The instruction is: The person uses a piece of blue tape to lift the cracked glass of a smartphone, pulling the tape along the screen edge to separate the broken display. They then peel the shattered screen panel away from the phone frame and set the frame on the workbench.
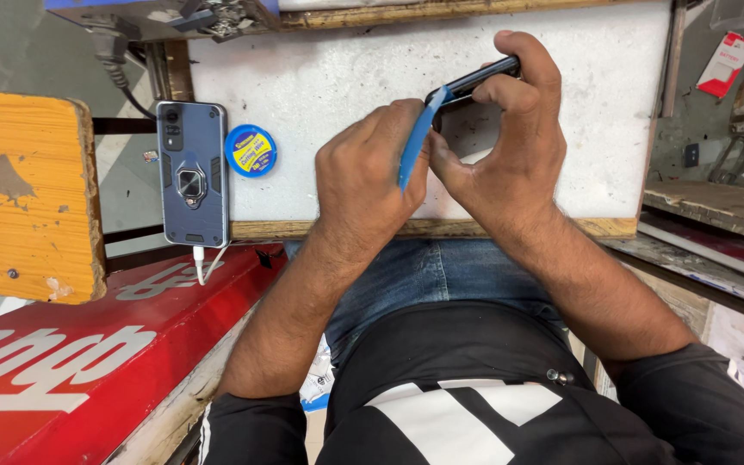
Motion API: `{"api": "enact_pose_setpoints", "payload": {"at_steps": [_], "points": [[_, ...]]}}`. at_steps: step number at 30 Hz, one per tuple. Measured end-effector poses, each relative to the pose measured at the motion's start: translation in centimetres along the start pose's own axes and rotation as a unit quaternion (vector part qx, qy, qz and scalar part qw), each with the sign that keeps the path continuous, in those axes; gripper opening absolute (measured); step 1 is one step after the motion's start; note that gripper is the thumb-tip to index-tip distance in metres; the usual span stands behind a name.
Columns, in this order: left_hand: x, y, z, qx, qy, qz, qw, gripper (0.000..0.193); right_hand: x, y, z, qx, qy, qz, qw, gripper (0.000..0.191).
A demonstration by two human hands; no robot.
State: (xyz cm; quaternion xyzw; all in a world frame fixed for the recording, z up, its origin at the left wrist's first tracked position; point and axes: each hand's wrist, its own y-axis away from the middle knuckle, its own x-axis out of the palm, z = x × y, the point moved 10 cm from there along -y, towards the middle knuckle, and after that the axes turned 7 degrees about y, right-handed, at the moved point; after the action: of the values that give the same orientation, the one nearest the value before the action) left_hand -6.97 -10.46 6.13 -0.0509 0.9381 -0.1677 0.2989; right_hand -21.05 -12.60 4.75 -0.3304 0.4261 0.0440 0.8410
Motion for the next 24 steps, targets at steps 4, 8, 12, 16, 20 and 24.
{"api": "enact_pose_setpoints", "payload": {"at_steps": [4,8,12,16,20,24], "points": [[-0.3,0.0,0.2,0.002,0.012,0.016,1.000,0.016,0.1,0.0,0.2,-0.009,0.016,0.003,1.000,0.080],[-0.2,-0.1,0.7,-0.016,0.019,0.069,0.997,0.014,0.2,0.3,0.5,-0.009,0.021,0.019,1.000,0.078],[-0.5,-0.6,0.6,-0.009,0.001,0.122,0.993,0.015,0.0,0.6,1.2,-0.016,0.023,0.020,0.999,0.080],[-0.2,-0.6,0.6,-0.026,-0.002,0.185,0.982,0.016,-0.4,0.7,1.8,-0.032,0.016,0.016,0.999,0.080],[-0.8,-0.2,0.2,-0.042,0.043,0.125,0.990,0.012,-0.8,0.9,1.7,-0.026,-0.011,0.007,1.000,0.080],[-1.1,0.8,-0.5,-0.020,0.103,0.034,0.994,0.011,-0.8,1.1,1.4,-0.016,-0.020,0.001,1.000,0.081]]}}
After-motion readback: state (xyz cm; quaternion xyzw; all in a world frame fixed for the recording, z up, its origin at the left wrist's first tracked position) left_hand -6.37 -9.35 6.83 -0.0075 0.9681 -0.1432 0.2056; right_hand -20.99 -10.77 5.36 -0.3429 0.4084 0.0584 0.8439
